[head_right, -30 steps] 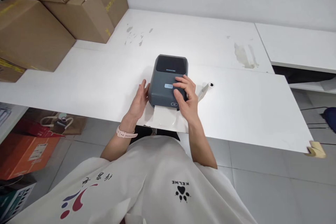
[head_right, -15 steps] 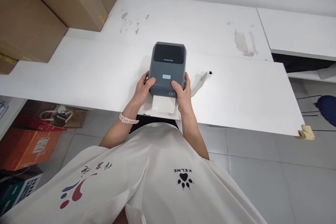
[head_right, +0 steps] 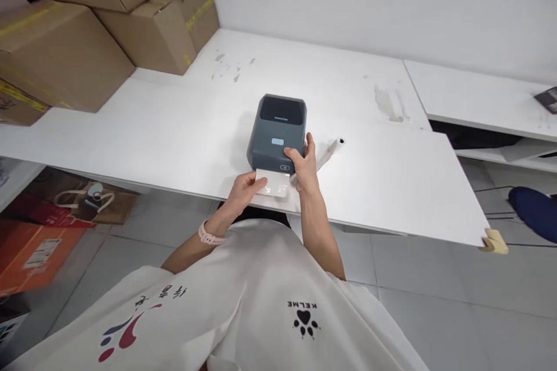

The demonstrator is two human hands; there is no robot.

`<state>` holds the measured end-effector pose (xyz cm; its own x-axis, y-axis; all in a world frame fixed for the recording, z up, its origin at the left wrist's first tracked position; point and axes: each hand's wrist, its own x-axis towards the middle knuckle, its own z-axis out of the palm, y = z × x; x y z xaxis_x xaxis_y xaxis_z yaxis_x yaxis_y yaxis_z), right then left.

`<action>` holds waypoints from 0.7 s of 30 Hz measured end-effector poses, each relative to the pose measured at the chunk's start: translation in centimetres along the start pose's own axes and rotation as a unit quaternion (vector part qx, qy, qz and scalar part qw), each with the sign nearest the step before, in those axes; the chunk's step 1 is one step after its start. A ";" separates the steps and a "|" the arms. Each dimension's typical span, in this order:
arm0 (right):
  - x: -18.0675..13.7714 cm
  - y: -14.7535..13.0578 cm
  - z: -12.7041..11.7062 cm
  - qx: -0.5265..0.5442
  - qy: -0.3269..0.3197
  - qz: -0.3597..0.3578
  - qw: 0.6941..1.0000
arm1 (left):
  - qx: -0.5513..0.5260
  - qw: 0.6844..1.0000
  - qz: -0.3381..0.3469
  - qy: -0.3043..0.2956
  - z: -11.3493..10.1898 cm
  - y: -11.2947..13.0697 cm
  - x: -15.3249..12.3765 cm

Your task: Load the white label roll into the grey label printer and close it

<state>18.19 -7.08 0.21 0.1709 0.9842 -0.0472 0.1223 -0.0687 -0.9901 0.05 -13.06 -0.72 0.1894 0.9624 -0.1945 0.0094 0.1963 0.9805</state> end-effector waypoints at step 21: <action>0.6 -3.9 0.5 0.016 0.054 0.045 0.997 | -0.007 0.976 0.104 0.193 -1.4 -1.1 0.8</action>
<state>17.31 -6.15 4.00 0.2843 0.9508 -0.1227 0.0715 -0.1487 -0.9863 -1.21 -12.22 -1.99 -0.1984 0.9801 0.0091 -0.0042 -0.0101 0.9999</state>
